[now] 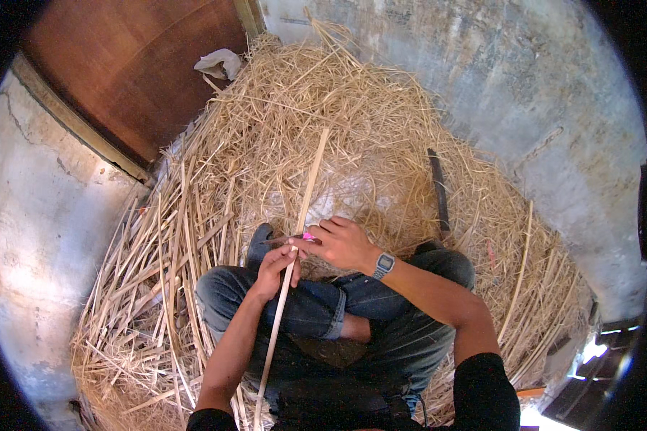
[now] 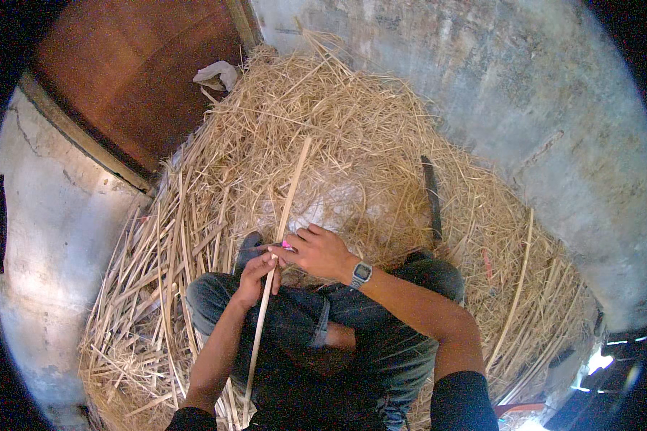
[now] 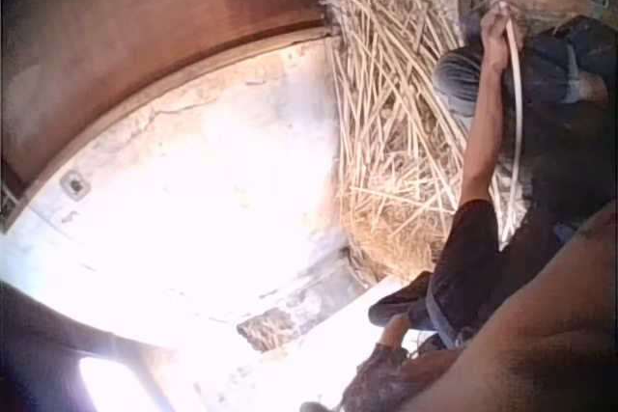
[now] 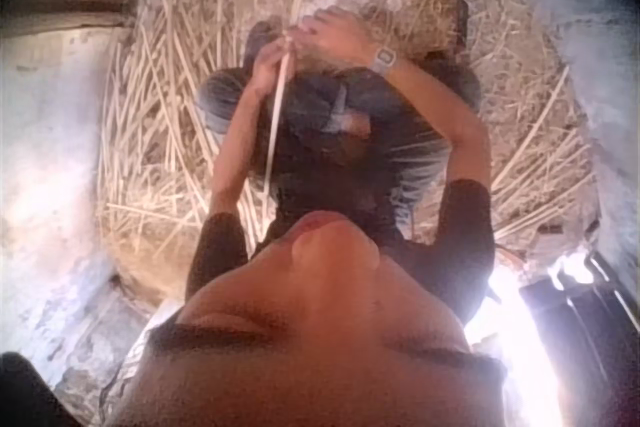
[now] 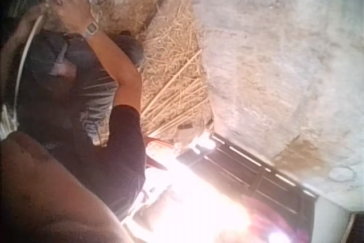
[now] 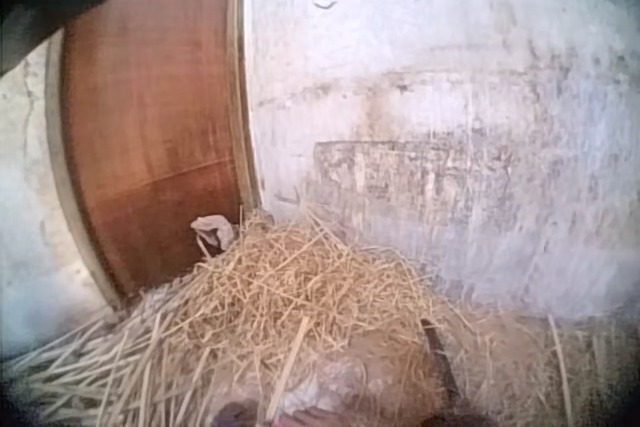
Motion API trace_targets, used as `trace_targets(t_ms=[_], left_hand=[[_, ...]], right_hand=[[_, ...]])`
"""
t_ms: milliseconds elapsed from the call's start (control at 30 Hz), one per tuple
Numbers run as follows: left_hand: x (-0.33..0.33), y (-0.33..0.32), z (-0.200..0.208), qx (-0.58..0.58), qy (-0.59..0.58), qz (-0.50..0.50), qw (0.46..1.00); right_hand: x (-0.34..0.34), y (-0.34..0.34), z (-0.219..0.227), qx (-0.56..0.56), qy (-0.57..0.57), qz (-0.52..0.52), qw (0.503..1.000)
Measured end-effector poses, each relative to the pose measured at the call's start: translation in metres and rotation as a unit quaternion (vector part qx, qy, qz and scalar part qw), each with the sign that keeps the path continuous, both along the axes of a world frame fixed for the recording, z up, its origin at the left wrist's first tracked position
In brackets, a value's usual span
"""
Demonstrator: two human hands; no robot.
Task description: The person is stripping a piece of bamboo by hand using a large knife and then a smaller blade to refine the strip.
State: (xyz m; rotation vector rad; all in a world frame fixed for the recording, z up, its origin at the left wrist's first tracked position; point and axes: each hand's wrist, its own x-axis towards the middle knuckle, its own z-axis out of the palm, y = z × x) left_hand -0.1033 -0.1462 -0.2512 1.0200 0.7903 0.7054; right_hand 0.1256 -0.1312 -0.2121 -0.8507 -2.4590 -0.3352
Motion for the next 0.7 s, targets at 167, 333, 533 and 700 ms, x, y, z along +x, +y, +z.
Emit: trace_targets(t_ms=[167,333,533,700], left_hand=[[0.007,-0.006,0.002,0.034,-0.006,-0.005,0.999],[0.012,-0.019,-0.008,0.057,-0.041,-0.048,0.996],[0.016,-0.026,-0.008,0.044,-0.032,-0.033,0.998],[0.020,-0.031,-0.007,0.056,-0.006,-0.062,0.997]], right_hand=[[0.002,0.000,-0.012,-0.224,0.158,-0.029,0.961],[0.026,0.024,-0.011,-0.169,0.260,-0.181,0.933],[0.064,0.054,-0.013,-0.221,0.280,-0.331,0.874],[0.081,0.063,-0.007,-0.231,0.261,-0.360,0.866]])
